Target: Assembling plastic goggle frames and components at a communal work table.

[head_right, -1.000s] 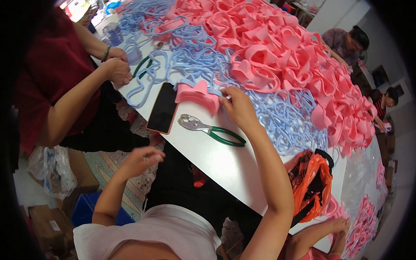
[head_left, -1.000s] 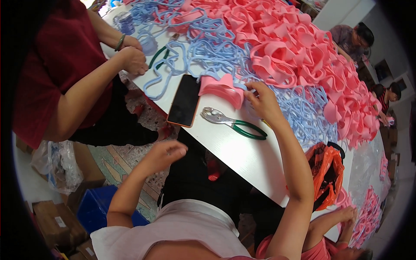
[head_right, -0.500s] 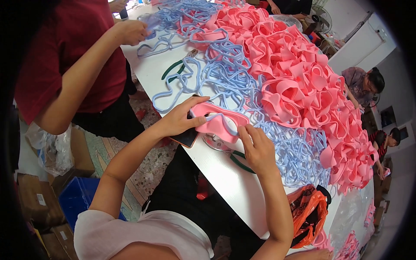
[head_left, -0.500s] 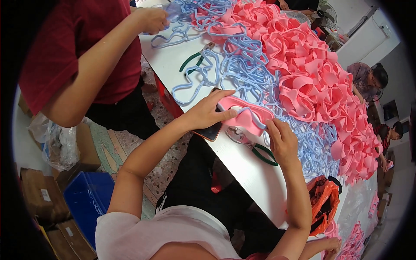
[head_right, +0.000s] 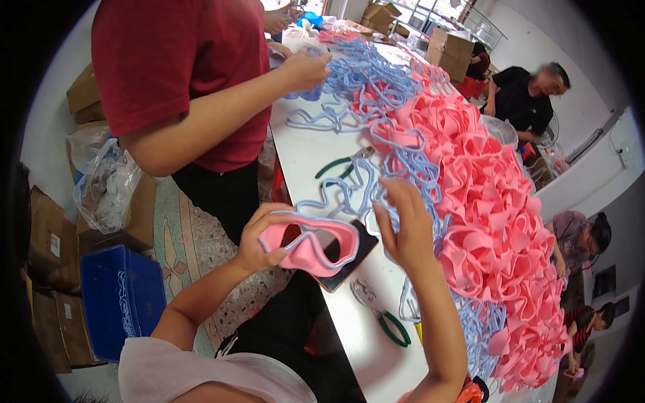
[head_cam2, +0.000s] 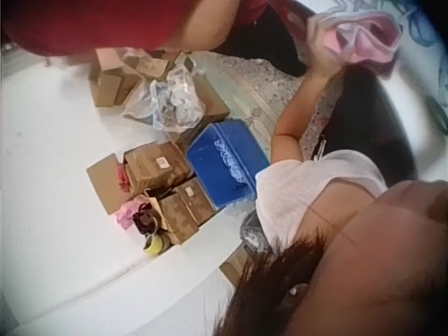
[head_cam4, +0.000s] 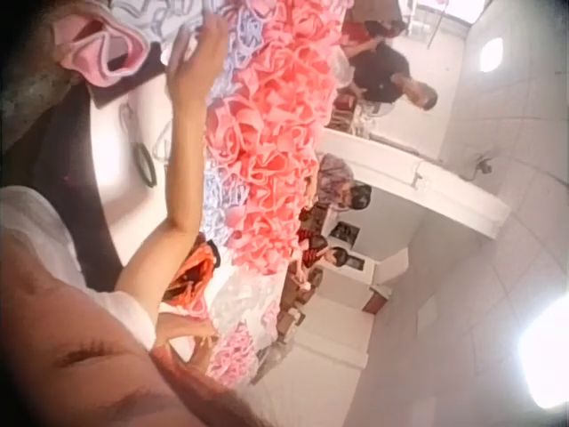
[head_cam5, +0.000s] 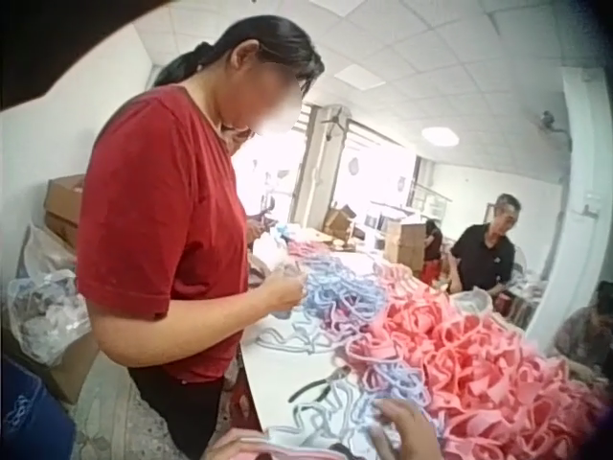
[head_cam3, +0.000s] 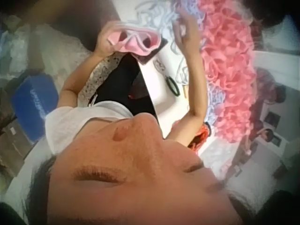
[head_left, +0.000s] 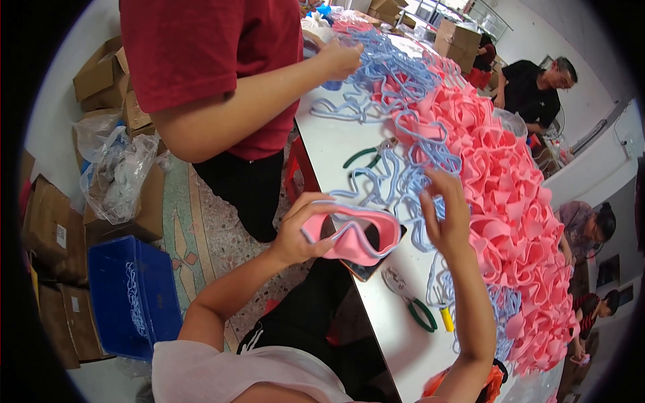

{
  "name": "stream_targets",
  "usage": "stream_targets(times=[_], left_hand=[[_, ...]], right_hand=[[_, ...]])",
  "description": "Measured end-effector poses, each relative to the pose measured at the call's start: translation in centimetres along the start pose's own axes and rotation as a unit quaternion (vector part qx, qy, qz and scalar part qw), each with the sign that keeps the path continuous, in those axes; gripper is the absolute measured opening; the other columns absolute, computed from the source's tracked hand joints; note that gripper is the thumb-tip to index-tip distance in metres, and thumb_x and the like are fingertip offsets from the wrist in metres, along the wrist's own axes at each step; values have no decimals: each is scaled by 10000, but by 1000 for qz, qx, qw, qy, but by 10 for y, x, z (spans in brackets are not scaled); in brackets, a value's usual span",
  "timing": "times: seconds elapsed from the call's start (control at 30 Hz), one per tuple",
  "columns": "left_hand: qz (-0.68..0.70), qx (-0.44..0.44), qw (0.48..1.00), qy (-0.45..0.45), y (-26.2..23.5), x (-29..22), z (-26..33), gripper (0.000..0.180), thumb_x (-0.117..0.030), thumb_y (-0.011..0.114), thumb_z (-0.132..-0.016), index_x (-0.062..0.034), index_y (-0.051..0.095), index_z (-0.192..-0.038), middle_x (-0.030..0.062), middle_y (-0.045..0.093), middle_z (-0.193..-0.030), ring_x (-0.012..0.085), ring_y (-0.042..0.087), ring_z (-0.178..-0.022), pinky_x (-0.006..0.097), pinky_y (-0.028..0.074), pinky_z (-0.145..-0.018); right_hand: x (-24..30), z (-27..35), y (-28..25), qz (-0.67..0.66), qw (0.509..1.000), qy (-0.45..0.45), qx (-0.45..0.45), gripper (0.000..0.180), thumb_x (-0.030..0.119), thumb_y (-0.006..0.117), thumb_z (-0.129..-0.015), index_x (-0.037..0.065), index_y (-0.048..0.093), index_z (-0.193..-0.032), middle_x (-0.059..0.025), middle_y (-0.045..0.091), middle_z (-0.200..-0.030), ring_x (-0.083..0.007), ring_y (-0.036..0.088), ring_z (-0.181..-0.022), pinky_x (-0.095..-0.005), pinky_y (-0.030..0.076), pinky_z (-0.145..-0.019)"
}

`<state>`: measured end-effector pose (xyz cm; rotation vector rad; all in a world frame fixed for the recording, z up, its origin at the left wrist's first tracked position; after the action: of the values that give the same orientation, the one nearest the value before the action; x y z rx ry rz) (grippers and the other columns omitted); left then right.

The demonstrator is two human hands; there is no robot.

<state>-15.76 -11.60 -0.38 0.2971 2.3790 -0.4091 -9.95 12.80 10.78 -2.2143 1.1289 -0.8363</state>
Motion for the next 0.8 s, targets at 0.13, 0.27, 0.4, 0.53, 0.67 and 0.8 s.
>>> stream_targets(times=[0.13,0.27,0.4,0.53,0.67,0.8], left_hand=[[-33,-51,998,-12,-31,1,19,539,-389,748,-753,20,650,-1092,215,580,-1177,334,585,-1096,396,459,-952],[-48,-55,997,-38,-47,-2,37,539,-394,749,-746,21,654,-1077,225,578,-1172,343,579,-1098,412,461,-948],[-76,-70,994,-48,-56,-11,59,539,-415,743,-750,25,659,-1051,231,577,-1161,342,573,-1093,425,469,-931],[-76,-84,989,-90,-63,-7,78,560,-458,733,-767,26,663,-1039,222,584,-1153,331,582,-1073,417,471,-926],[-72,-70,993,-58,-60,11,78,530,-422,737,-761,25,666,-1037,245,596,-1139,358,583,-1084,452,467,-939],[67,-40,993,-89,-32,118,47,577,-517,673,-816,4,677,-1063,198,614,-1168,332,576,-1120,428,424,-1001]], right_hand=[[-59,-95,46,-111,990,89,5,290,138,629,-928,5,585,-1182,-153,623,-1067,-236,644,-844,-327,518,-741],[-104,-167,84,-146,971,186,26,355,252,605,-950,-30,589,-1165,-139,652,-1026,-234,668,-888,-315,525,-750],[-129,-189,103,-171,938,300,6,409,323,583,-964,-36,597,-1159,-133,667,-995,-235,678,-885,-316,530,-727],[-106,-173,108,-303,894,316,99,477,422,574,-964,-10,630,-1158,-111,667,-984,-212,658,-869,-330,512,-754],[-99,-144,92,-178,927,274,181,482,431,587,-954,-23,657,-1102,-109,677,-998,-196,646,-886,-321,506,-758],[-121,-99,88,-125,946,258,152,495,383,599,-947,-38,594,-1207,-169,682,-1060,-257,658,-956,-347,514,-821]])
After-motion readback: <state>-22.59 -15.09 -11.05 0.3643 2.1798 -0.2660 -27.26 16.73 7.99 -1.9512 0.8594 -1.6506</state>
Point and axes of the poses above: each hand's wrist, its own z-axis away from the middle knuckle, its own y-axis out of the palm, x = y × z, the point moved 4 cm from there along -z, towards the middle knuckle
